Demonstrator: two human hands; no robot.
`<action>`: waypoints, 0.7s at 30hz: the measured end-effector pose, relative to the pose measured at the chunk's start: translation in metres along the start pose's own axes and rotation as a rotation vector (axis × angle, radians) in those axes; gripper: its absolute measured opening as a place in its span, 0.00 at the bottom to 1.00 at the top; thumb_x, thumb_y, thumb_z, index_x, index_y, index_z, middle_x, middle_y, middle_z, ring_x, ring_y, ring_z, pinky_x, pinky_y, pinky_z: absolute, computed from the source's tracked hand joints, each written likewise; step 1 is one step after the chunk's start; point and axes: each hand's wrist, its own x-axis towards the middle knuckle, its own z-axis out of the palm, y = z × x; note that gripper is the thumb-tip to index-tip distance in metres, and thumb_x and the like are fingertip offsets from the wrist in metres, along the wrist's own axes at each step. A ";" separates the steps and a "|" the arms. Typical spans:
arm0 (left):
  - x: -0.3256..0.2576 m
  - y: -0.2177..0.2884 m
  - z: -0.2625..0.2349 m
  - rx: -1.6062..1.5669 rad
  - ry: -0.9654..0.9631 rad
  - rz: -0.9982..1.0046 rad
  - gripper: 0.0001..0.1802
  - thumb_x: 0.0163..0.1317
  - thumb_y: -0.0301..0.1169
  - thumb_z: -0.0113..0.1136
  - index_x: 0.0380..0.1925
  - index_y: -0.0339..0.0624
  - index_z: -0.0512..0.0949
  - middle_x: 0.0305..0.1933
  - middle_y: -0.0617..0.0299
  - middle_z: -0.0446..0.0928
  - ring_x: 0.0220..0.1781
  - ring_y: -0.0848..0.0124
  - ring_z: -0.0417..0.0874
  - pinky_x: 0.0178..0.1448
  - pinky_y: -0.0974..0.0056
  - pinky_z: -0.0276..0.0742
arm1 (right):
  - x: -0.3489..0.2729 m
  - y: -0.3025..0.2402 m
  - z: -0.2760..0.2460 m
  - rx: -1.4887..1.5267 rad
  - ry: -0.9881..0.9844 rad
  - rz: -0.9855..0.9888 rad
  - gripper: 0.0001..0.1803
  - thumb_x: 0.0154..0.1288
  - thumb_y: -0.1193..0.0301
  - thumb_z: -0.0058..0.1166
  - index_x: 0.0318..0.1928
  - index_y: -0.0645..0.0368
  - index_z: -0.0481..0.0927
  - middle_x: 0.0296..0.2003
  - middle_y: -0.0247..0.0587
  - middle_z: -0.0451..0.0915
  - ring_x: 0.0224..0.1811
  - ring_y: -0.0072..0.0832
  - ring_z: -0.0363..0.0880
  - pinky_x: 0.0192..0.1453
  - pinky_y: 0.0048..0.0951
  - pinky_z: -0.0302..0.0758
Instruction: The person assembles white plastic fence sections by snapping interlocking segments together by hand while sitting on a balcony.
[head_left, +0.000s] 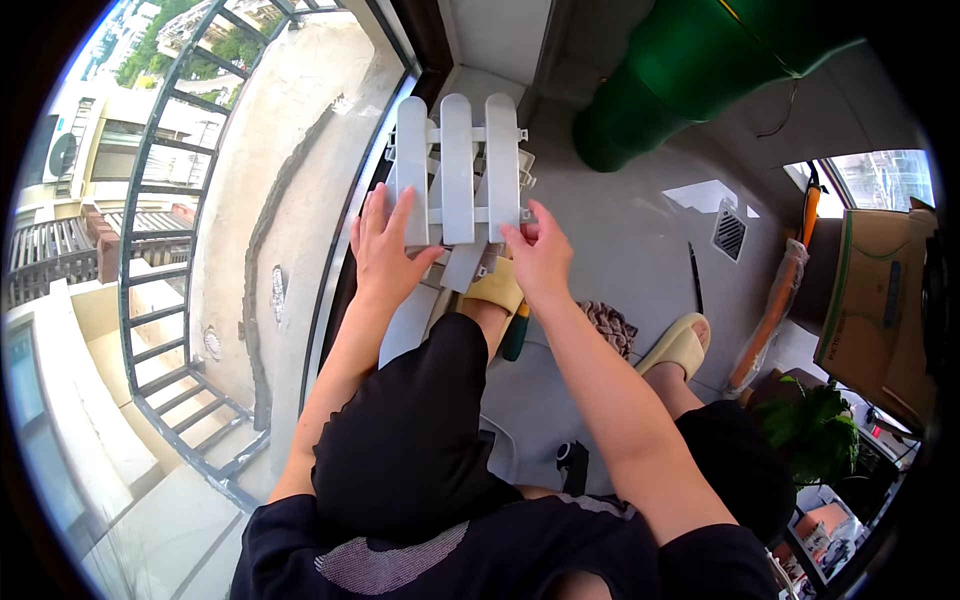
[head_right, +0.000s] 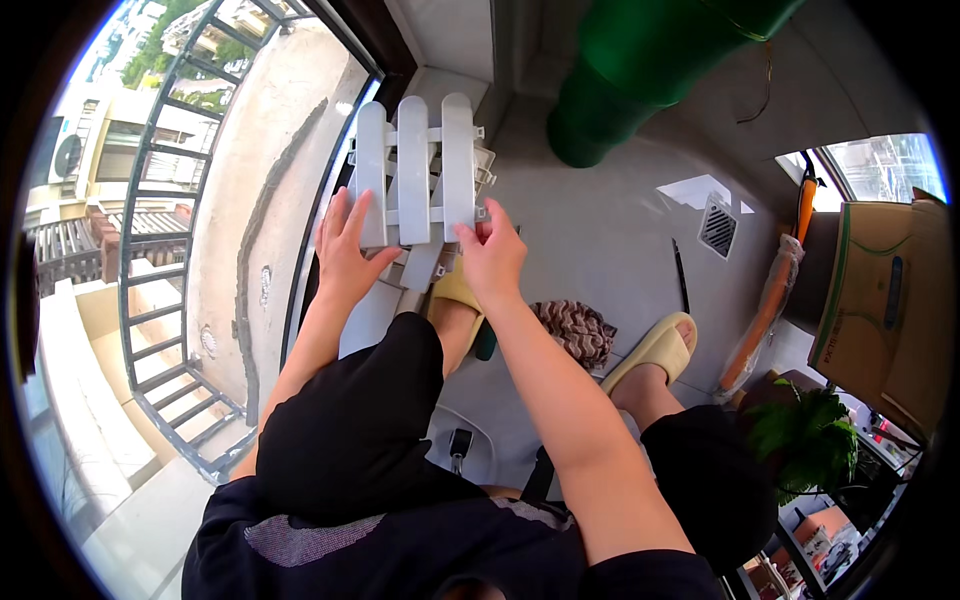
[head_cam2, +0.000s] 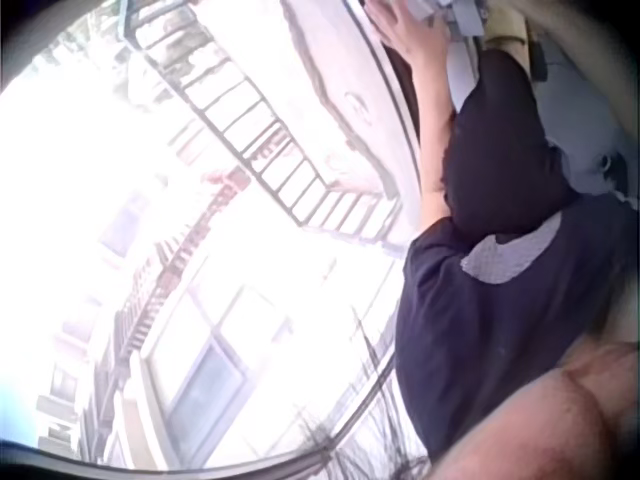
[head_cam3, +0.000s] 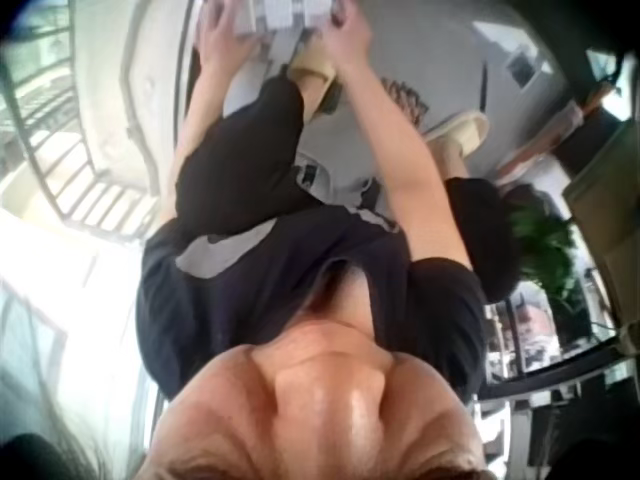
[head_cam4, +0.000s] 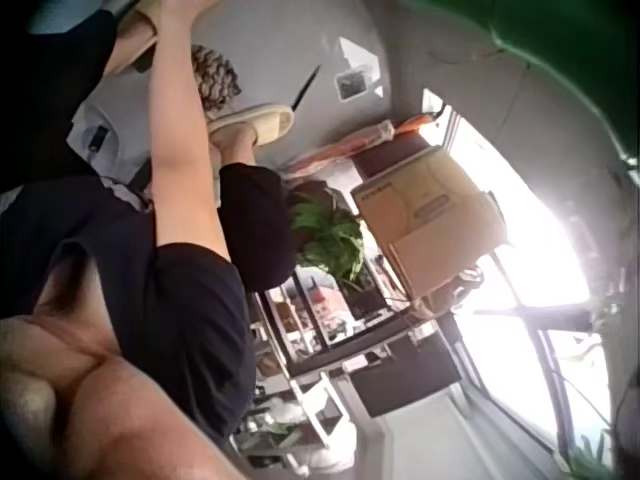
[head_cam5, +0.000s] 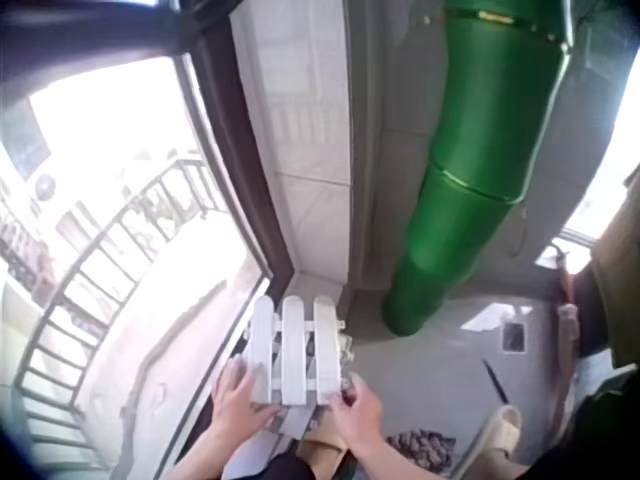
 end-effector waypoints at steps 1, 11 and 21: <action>-0.005 0.000 -0.002 -0.015 0.008 0.009 0.47 0.39 0.37 0.71 0.62 0.50 0.59 0.68 0.48 0.51 0.70 0.53 0.49 0.68 0.48 0.45 | -0.007 -0.004 -0.005 0.063 -0.025 -0.003 0.29 0.56 0.71 0.57 0.59 0.60 0.64 0.36 0.40 0.78 0.34 0.27 0.76 0.41 0.25 0.73; 0.027 0.015 -0.050 -0.221 0.250 0.401 0.43 0.33 0.25 0.70 0.57 0.53 0.67 0.66 0.50 0.56 0.67 0.53 0.56 0.65 0.53 0.57 | 0.011 -0.050 -0.079 0.801 -0.271 0.175 0.16 0.59 0.75 0.51 0.49 0.65 0.72 0.31 0.31 0.76 0.27 0.13 0.70 0.27 0.14 0.66; 0.064 0.083 -0.043 -0.752 0.000 0.607 0.25 0.41 0.18 0.60 0.43 0.49 0.78 0.40 0.54 0.79 0.43 0.61 0.80 0.49 0.66 0.74 | 0.013 -0.070 -0.186 0.958 -0.320 0.221 0.19 0.64 0.60 0.47 0.45 0.64 0.75 0.22 0.34 0.75 0.22 0.16 0.70 0.26 0.16 0.67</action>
